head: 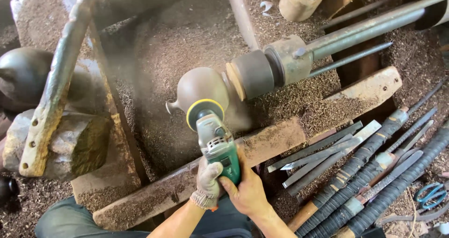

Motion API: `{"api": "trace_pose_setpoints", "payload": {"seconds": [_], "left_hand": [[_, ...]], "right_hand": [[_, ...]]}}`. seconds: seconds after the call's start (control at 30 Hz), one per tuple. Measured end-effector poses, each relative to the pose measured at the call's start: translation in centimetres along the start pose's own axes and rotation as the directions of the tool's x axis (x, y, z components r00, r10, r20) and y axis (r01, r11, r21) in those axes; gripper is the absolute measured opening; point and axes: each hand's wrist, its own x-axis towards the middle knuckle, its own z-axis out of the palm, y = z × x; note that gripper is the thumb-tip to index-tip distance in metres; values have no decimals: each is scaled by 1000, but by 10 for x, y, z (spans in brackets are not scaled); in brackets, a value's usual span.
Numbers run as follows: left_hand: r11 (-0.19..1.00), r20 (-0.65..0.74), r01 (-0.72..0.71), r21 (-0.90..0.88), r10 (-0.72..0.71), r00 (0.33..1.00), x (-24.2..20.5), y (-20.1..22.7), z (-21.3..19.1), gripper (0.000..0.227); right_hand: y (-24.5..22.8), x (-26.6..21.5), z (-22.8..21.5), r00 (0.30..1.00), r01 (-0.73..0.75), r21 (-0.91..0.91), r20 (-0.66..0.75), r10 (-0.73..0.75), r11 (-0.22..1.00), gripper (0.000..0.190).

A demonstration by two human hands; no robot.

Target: The recorder is using a lathe to turn a wooden object, sanding it with an angle grinder, and applying adhesive/finish.

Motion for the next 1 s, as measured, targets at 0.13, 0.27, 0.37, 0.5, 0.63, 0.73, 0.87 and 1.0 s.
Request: {"api": "trace_pose_setpoints", "payload": {"seconds": [0.13,0.27,0.37,0.5,0.63,0.73,0.87,1.0], "left_hand": [[943,-68,-32,331,57,996,7,6,27,68],[926,-125,26,378,23,992,8,12,54,60],[909,-192,61,412,21,981,14,17,71,54],[813,-255,155,561,-8,967,20,23,90,57],[746,-265,176,643,2,964,23,31,108,59],[694,-284,189,695,24,959,26,29,113,59],[650,-332,252,717,1,943,32,24,114,60],[603,-394,325,728,-19,919,35,22,117,63]], "right_hand": [[20,0,-7,999,-36,180,9,35,983,87],[47,-5,-4,997,-80,349,25,76,934,81],[79,-7,4,989,-147,538,57,138,830,78],[108,-6,9,989,-132,698,49,138,703,71],[122,-4,7,993,-104,655,30,112,748,67],[137,-3,13,994,-93,665,24,104,741,66],[127,2,9,993,-106,711,33,117,695,68],[120,4,7,974,-199,780,90,207,593,73]]}}
